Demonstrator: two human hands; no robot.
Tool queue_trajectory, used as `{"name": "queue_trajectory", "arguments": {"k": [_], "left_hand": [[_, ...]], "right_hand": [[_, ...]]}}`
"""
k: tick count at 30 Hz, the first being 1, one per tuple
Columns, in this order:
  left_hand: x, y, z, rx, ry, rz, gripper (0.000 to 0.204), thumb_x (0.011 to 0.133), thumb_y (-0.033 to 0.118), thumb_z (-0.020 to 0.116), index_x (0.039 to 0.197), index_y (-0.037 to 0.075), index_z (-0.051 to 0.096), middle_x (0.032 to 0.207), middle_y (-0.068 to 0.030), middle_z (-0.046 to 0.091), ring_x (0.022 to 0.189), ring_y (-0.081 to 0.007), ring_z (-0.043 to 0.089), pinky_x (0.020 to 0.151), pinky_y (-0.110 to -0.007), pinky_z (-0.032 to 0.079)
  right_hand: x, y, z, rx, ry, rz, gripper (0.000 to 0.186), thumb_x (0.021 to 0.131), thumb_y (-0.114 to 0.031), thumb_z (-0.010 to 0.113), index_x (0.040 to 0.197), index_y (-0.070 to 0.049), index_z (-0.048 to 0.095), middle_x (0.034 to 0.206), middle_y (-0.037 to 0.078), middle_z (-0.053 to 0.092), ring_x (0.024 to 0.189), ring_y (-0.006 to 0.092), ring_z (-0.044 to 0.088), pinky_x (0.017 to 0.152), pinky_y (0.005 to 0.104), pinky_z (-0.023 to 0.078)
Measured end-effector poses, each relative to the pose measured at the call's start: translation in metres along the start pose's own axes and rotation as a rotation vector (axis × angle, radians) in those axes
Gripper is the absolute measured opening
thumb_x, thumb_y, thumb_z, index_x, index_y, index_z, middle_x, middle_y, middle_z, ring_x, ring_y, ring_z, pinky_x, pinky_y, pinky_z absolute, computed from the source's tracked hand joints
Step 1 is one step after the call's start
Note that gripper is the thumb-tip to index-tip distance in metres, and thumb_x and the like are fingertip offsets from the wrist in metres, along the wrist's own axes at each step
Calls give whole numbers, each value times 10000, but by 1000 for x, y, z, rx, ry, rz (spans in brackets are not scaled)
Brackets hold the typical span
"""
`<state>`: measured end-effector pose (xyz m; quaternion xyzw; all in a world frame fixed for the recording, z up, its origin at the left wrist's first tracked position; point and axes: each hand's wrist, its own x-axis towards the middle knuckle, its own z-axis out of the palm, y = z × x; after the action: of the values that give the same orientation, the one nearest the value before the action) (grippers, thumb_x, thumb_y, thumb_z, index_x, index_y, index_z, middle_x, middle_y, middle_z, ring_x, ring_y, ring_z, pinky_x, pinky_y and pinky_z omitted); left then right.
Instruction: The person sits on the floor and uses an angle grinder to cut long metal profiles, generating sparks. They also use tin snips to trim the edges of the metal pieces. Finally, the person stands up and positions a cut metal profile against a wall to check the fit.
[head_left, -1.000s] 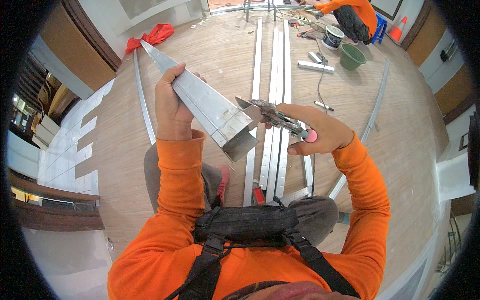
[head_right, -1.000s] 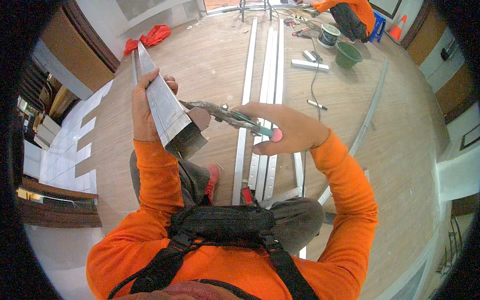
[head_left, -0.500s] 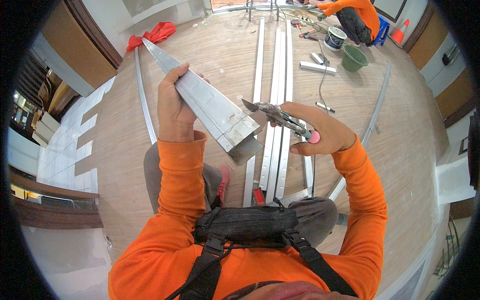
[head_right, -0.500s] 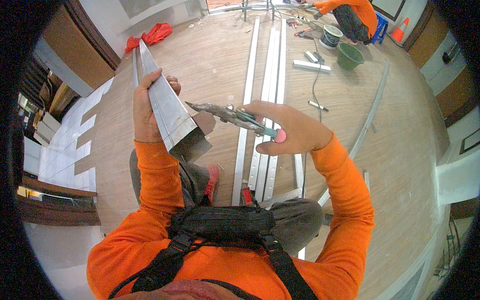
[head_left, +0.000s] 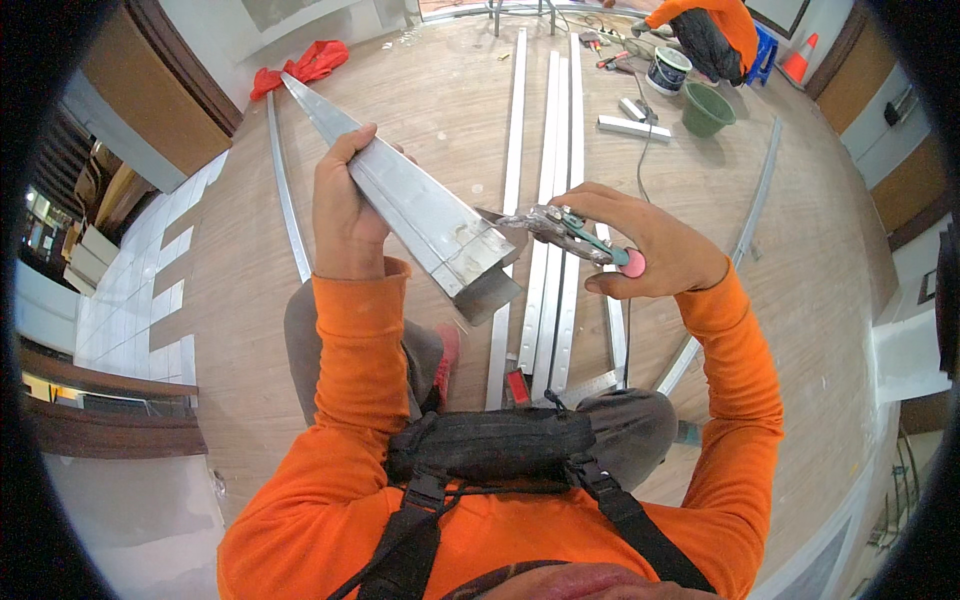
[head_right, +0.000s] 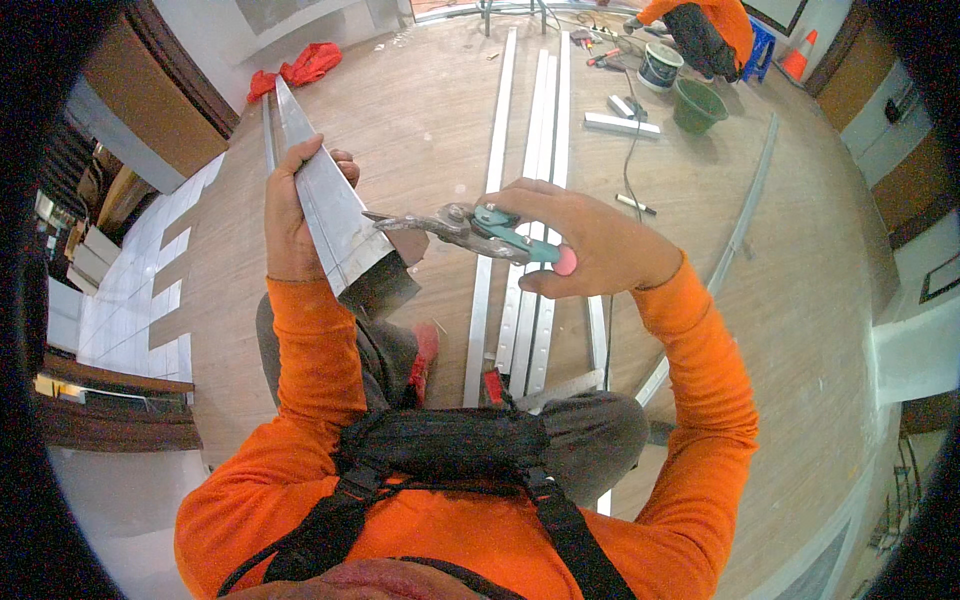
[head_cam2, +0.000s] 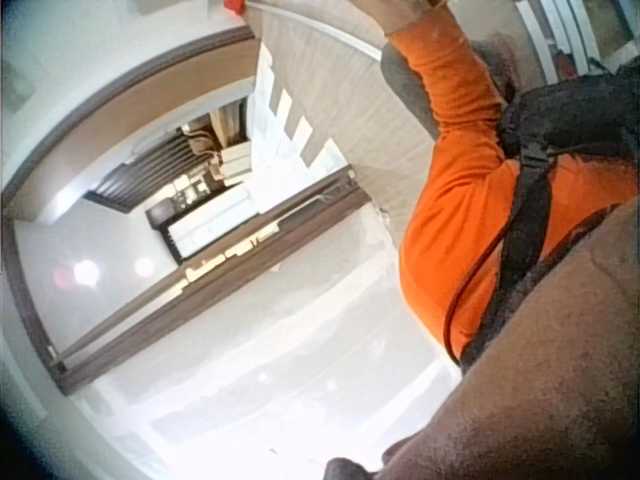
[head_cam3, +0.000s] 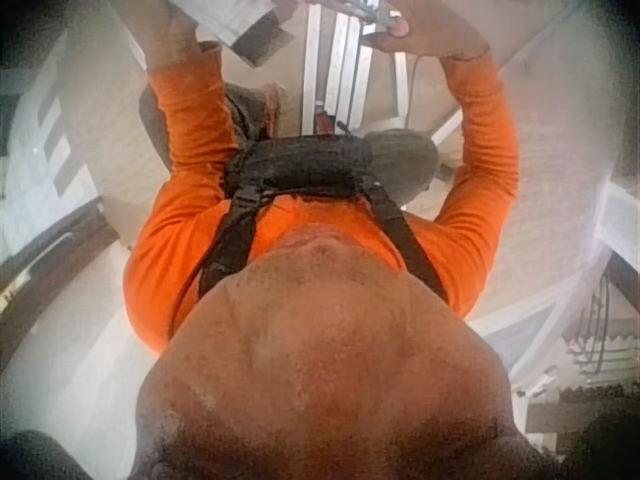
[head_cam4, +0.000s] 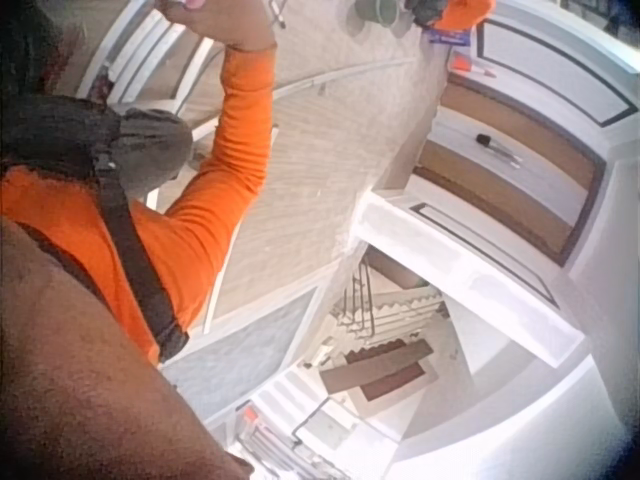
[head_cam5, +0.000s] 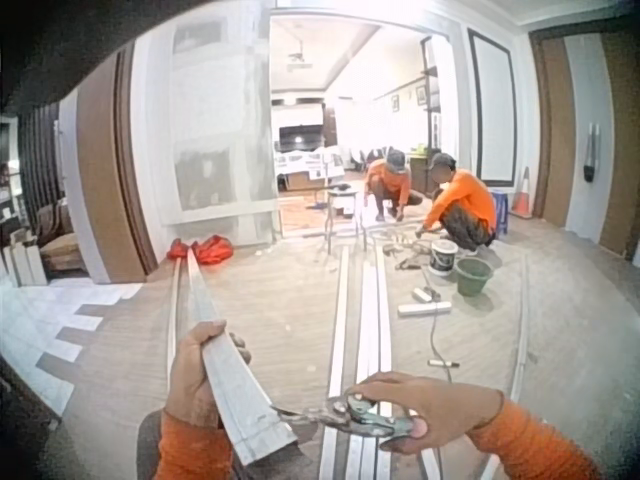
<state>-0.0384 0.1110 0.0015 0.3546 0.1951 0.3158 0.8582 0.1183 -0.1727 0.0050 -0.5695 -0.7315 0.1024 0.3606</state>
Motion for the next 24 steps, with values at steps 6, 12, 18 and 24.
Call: {"name": "queue_trajectory", "arguments": {"k": [6, 12, 18, 24], "left_hand": [[-9, 0, 10, -77, -13, -9, 325, 850, 50, 685, 984, 1, 393, 831, -138, 526, 671, -193, 548, 584, -281, 530], [-5, 4, 5, -34, -13, -20, 298, 854, 82, 674, 986, -13, 424, 804, -153, 557, 679, -228, 584, 613, -332, 541], [2, 6, -3, -30, 35, -17, 240, 869, 138, 642, 974, -26, 502, 739, -172, 622, 664, -301, 640, 672, -427, 556], [34, -41, -5, 3, -50, -73, 255, 906, 163, 621, 1040, -13, 495, 841, -144, 599, 796, -282, 624, 753, -432, 545]], "right_hand": [[-4, 5, 5, 180, -148, 190, 662, 680, -139, 779, 1295, -19, 566, 1142, 126, 635, 1039, 271, 608, 950, 387, 473], [-2, 4, 12, 258, -87, 200, 498, 705, -93, 740, 1188, -30, 637, 999, 77, 676, 909, 186, 639, 821, 316, 515], [-1, 5, 4, 67, -57, 329, 355, 763, -191, 786, 1068, -52, 669, 841, 86, 670, 739, 180, 630, 730, 318, 518], [-54, 52, 23, 140, 404, 462, 508, 796, -236, 763, 1233, -46, 586, 1016, 114, 652, 925, 183, 600, 842, 325, 498]]}}
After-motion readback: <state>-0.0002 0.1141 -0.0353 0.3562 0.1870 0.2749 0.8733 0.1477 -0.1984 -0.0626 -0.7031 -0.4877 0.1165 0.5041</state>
